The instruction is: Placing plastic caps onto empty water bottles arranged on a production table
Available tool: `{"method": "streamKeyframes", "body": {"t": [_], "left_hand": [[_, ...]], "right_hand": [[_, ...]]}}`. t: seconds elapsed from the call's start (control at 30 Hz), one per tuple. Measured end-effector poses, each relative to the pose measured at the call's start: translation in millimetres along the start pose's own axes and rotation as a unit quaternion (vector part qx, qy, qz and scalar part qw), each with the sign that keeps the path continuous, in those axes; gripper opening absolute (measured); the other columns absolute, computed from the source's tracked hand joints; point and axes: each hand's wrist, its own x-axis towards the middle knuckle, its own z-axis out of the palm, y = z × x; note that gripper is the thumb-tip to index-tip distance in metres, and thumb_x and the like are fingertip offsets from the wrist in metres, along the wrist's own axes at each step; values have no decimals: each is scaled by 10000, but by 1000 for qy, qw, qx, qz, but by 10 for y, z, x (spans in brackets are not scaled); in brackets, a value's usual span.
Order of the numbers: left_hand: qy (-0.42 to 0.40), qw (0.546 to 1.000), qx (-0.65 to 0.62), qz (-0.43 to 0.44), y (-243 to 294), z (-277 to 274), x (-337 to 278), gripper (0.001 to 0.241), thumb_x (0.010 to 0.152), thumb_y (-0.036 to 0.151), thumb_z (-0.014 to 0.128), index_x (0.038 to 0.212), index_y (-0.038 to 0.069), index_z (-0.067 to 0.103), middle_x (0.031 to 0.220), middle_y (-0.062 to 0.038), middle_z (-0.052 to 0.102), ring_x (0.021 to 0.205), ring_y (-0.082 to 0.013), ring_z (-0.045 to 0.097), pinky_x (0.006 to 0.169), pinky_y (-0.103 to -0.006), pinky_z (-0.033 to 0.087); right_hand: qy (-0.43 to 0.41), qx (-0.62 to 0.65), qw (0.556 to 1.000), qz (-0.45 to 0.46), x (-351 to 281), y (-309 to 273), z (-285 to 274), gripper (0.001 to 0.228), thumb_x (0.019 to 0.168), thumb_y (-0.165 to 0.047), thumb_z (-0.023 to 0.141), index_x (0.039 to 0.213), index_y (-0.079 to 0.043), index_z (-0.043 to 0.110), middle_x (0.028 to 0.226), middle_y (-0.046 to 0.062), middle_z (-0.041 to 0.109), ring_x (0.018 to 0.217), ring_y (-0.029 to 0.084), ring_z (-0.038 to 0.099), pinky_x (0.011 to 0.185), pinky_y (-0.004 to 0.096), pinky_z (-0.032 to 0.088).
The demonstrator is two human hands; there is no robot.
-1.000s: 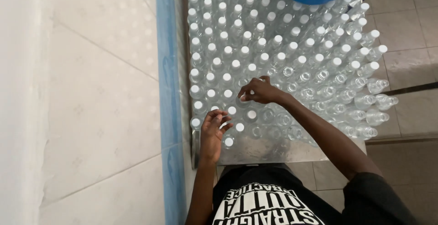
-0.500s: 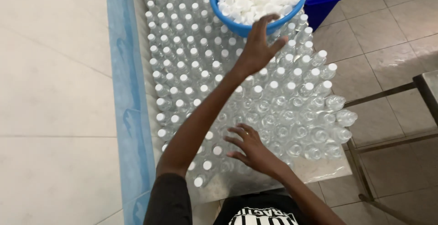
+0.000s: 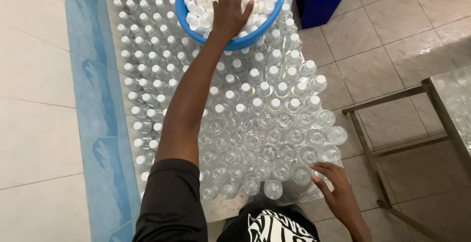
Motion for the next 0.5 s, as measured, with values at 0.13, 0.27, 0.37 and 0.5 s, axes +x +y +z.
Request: {"method": "streamKeyframes", "body": {"t": [0.13, 0.27, 0.37, 0.5], "left_hand": [[20, 998, -51, -29, -43, -117, -48, 454, 1079, 597, 579, 1220, 166, 595, 1299, -203, 486, 996, -436, 534, 616, -532, 551], [44, 997, -61, -21, -5, -201, -7, 329, 993, 400, 707, 1150, 184, 515, 1193, -154, 445, 847, -351, 538, 508, -403, 487], [54, 992, -107, -24, 14, -238, 52, 329, 901, 233, 762, 1072, 175, 487, 1218, -146, 465, 871, -366, 568, 496, -425, 488], [54, 994, -99, -17, -67, -107, 126, 269, 990, 280, 744, 1116, 172, 532, 1227, -140, 547, 908, -358, 649, 534, -433, 548]], "right_hand": [[-15, 39, 999, -10, 128, -118, 5, 382, 1022, -343, 661, 1345, -181, 784, 1382, 13, 756, 1363, 210, 626, 1141, 425, 505], [-42, 41, 997, -47, 207, -95, 51, 367, 1033, -335, 652, 1348, -193, 775, 1362, 12, 749, 1352, 216, 631, 1120, 428, 523], [-59, 32, 998, -14, 221, -86, -11, 376, 1026, -332, 654, 1358, -203, 775, 1374, 4, 758, 1361, 202, 626, 1111, 417, 526], [-51, 28, 998, 10, 197, -23, -99, 399, 1020, -362, 647, 1365, -206, 773, 1356, -1, 772, 1342, 182, 646, 1072, 372, 550]]}}
